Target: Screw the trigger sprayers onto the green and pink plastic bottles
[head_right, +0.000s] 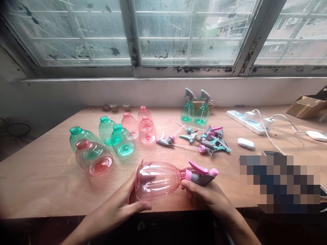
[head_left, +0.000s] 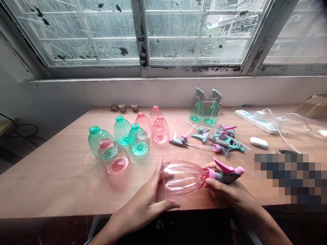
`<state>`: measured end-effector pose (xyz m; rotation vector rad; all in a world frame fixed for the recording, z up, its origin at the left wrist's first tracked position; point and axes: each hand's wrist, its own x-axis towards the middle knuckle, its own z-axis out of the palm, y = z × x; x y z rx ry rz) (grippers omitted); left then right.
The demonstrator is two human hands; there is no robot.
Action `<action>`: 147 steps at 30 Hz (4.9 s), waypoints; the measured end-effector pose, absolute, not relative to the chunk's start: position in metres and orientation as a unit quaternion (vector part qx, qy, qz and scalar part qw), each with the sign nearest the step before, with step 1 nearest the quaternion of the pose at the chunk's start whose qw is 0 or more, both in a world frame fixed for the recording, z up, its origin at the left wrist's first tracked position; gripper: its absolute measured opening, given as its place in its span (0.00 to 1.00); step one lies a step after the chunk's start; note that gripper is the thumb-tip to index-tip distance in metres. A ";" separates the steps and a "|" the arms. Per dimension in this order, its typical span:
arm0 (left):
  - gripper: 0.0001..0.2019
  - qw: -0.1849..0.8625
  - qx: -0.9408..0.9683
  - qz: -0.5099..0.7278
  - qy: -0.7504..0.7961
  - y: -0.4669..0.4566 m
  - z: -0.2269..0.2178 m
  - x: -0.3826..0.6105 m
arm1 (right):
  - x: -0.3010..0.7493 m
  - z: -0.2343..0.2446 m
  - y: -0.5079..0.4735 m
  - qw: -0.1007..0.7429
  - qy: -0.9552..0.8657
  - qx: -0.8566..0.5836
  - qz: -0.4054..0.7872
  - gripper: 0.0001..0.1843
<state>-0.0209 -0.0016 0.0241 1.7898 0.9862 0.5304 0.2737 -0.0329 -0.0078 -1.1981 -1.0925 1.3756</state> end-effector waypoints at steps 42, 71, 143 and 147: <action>0.52 0.486 0.749 0.234 0.385 -0.002 0.022 -0.020 | 0.273 -0.010 -0.030 0.494 -0.462 -0.465 0.571 0.20; 0.52 0.487 0.744 0.223 0.401 -0.003 0.026 -0.019 | 0.277 -0.017 -0.031 0.481 -0.489 -0.466 0.558 0.19; 0.51 0.471 0.756 0.214 0.401 -0.001 0.028 -0.017 | 0.277 -0.018 -0.031 0.492 -0.463 -0.451 0.583 0.14; 0.51 0.474 0.757 0.213 0.397 -0.001 0.029 -0.016 | 0.277 -0.019 -0.032 0.493 -0.459 -0.457 0.581 0.14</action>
